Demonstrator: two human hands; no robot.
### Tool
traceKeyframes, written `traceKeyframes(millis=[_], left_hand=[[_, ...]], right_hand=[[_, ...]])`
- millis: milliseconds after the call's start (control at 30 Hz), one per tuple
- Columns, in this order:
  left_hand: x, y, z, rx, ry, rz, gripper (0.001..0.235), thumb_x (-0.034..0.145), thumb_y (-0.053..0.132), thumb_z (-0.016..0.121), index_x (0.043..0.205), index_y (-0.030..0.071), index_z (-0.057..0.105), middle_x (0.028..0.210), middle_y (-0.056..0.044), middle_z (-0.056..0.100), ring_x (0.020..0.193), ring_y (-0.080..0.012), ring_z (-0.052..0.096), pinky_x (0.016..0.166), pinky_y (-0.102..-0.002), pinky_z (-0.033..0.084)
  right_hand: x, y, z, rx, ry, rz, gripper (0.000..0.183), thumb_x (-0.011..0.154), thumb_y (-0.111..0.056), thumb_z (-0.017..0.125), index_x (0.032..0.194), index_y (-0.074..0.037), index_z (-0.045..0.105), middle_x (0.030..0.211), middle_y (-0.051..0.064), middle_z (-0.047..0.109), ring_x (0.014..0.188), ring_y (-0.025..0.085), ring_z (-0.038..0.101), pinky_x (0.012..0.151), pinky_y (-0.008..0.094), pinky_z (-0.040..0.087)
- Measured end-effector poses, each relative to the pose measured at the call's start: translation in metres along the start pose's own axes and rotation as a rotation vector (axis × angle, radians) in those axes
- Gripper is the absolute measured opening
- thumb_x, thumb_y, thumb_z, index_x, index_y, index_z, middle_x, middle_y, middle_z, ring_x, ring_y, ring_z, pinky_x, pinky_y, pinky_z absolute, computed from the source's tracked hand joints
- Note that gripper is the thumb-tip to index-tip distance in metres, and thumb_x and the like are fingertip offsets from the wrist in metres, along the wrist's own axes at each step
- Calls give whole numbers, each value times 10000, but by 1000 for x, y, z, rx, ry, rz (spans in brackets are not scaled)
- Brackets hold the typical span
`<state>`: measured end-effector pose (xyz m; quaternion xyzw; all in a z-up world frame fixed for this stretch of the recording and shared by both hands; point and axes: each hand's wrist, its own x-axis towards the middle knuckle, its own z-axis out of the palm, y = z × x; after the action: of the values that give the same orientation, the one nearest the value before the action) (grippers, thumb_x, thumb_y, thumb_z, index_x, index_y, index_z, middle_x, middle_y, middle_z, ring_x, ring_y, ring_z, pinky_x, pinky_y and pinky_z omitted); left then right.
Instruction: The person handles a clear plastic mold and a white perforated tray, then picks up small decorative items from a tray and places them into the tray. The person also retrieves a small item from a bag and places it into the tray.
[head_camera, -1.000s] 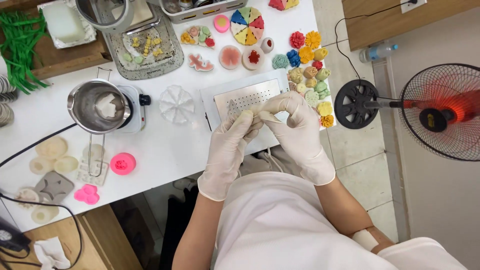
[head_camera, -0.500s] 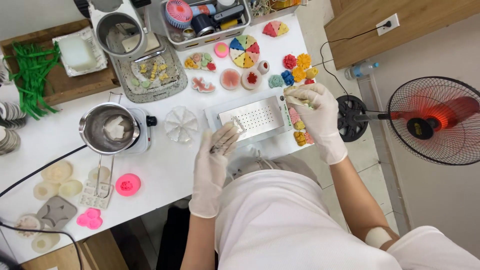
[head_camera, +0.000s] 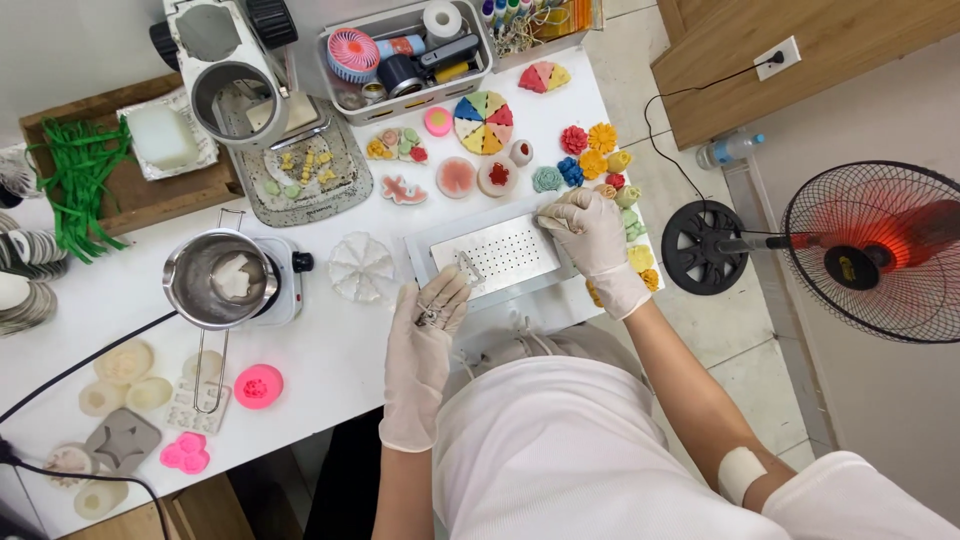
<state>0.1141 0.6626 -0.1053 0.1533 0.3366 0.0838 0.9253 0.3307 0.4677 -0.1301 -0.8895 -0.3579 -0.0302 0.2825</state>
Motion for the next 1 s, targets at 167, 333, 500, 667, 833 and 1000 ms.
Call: traceKeyframes(millis=[167, 333, 500, 667, 833, 1000], left_hand=[[-2, -2, 8, 4, -19, 2, 503, 1063, 333, 495, 1281, -101, 627, 1230, -179, 710, 1137, -251, 670, 1015, -359, 490], [1, -2, 9, 30, -16, -23, 549, 1056, 363, 502, 1305, -113, 614, 1262, -196, 693, 1180, -253, 656, 1034, -357, 486], [-1, 4, 35, -158, -117, -95, 674, 1040, 415, 483, 1411, -147, 471, 1458, -255, 541, 1375, -333, 508, 1145, -409, 399], [0, 14, 67, -350, -358, -215, 774, 1059, 462, 450, 1518, -151, 335, 1594, -283, 383, 1518, -348, 330, 1226, -430, 290], [5, 12, 87, -379, -374, -293, 796, 1080, 528, 428, 1505, -140, 343, 1478, -232, 472, 1403, -351, 422, 1211, -482, 304], [2, 15, 98, -289, -423, -300, 796, 1059, 525, 441, 1489, -138, 345, 1427, -247, 508, 1358, -354, 483, 1212, -476, 325]], right_hand=[[-2, -10, -6, 71, -7, 46, 172, 847, -243, 843, 980, -136, 826, 918, 51, 724, 831, 246, 684, 742, 373, 539], [-5, -10, -13, -15, -42, 116, 326, 798, -279, 855, 1073, -106, 819, 981, 95, 725, 872, 284, 660, 772, 395, 525], [-5, -31, -33, 17, 75, 19, 343, 810, -232, 852, 1121, -98, 798, 1043, 95, 720, 955, 292, 666, 840, 394, 522], [2, -86, -62, 226, 149, 67, 239, 876, -165, 838, 1111, -155, 793, 1037, 32, 720, 993, 211, 681, 892, 345, 519], [22, -121, -83, 314, -21, -190, 316, 828, -196, 820, 1139, -155, 785, 1073, 22, 722, 1010, 225, 655, 882, 364, 490], [43, -125, -83, 258, -88, -286, 255, 814, -212, 835, 1065, -174, 814, 998, 19, 705, 963, 226, 637, 849, 386, 463]])
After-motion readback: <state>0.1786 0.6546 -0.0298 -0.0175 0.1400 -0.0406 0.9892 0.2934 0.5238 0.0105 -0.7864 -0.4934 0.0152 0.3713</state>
